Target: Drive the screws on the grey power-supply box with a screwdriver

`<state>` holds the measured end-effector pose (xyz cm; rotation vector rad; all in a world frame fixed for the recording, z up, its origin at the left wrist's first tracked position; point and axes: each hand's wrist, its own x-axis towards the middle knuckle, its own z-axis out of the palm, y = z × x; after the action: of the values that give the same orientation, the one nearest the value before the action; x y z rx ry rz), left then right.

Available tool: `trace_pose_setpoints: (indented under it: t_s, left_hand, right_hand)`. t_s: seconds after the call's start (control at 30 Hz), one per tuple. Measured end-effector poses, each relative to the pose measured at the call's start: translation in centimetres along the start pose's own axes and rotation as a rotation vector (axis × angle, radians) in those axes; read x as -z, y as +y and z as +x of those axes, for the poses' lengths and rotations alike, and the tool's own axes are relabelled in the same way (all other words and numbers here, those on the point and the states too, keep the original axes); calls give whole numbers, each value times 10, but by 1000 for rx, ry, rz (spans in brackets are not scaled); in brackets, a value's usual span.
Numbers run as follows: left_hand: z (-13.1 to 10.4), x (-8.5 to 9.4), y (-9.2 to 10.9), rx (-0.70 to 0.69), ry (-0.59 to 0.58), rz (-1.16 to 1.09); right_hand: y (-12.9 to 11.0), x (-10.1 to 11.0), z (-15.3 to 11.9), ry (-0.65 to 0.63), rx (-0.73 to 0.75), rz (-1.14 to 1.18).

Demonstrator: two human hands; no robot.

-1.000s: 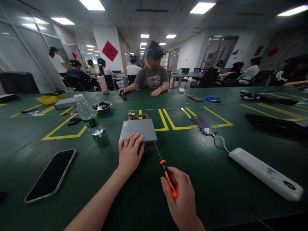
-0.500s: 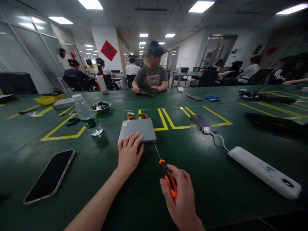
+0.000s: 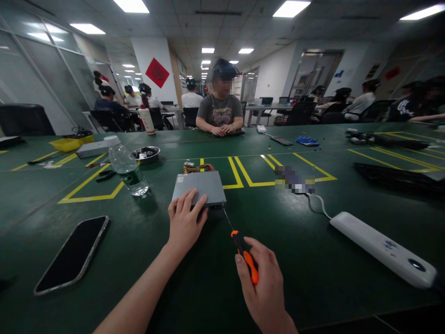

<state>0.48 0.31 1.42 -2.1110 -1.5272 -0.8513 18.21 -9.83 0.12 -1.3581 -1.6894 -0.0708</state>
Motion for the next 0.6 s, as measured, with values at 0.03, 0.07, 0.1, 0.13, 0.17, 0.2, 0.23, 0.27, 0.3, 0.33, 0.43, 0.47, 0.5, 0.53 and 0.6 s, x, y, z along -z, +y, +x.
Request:
trace_pose_setpoints:
  t_s: [0.03,0.07,0.1,0.13,0.17,0.2,0.23,0.27,0.3,0.33,0.43,0.47,0.5,0.53,0.6]
  left_hand:
    - [0,1,0,-10,7,9]
    - [0,1,-1,-20,11,14]
    - [1,2,-1,-28,10,13]
    - [1,2,-2,-32,7,6]
    - [1,2,-2,-32,4,-3]
    - [1,2,-3,-30,3,-14]
    - [1,2,-3,-24,5,-26]
    - [2,2,-4,-18,8,-39]
    - [2,2,-4,-10,11,-52]
    - [2,2,-4,-1,15,-63]
    - [2,1,-4,21,26,-83]
    - [2,1,-5,22,25,-85]
    - [2,1,-5,21,25,-86]
    - [2,1,-5,20,22,-85]
    - [2,0,-5,17,16,-81]
  right_hand:
    - [0,-1,0,5,1,2]
    - [1,-1,-1,19,18,-4]
    - [1,-2,-1,33,47,-17]
    - [1,-4,-1,44,79,-34]
    - [1,-4,-1,50,107,-52]
    - [1,-5,-1,51,124,-70]
    - [1,-5,-1,51,130,-82]
    - [1,-5,0,52,128,-86]
    - [1,-4,0,53,117,-84]
    - [1,-4,1,53,99,-74]
    - [0,-3,1,39,39,-34]
    - [0,-3,1,37,39,-28]
    - [0,-3,1,38,55,-29]
    - [0,-4,1,42,84,-39]
    - [1,-5,0,50,138,-74]
